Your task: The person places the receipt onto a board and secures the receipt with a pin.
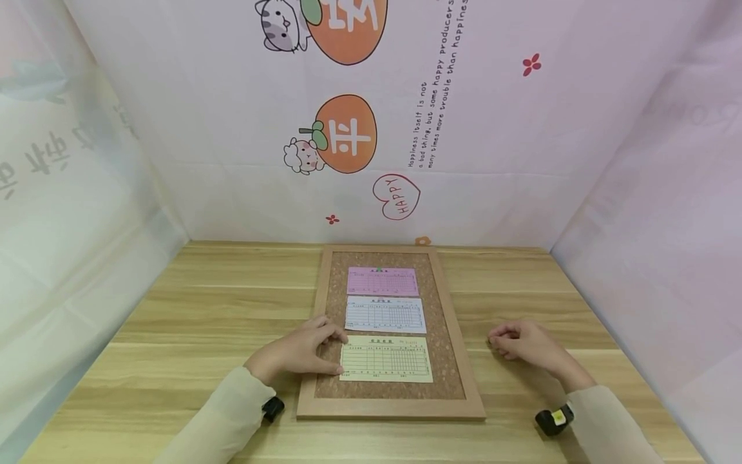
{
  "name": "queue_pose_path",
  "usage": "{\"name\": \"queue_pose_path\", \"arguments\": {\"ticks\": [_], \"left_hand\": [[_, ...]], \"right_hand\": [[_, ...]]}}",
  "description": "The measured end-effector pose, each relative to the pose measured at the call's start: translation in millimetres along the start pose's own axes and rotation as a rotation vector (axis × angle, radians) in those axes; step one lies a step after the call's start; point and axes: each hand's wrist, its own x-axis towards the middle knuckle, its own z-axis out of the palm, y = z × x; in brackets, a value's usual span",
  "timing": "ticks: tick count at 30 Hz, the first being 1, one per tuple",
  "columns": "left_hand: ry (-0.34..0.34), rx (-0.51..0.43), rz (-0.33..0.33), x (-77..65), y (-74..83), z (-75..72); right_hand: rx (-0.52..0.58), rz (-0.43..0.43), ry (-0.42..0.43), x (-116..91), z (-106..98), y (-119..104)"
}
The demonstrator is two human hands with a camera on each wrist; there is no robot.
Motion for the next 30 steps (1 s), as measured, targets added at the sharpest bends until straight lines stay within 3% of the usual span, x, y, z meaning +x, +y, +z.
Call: {"name": "queue_pose_path", "arguments": {"ticks": [10, 24, 30], "left_hand": [[-0.001, 0.011, -0.001, -0.1, 0.6, -0.4], [-0.003, 0.007, 0.004, 1.6, -0.1, -0.3], [-0.008, 0.001, -0.008, 0.8, -0.5, -0.7]], "right_hand": [[-0.039, -0.04, -0.013, 3.8, 1.2, -9.1], [0.002, -0.058, -0.055, 14.6, 8.2, -27.3], [-0.044, -0.102, -0.062, 21.4, 16.0, -36.4]]}}
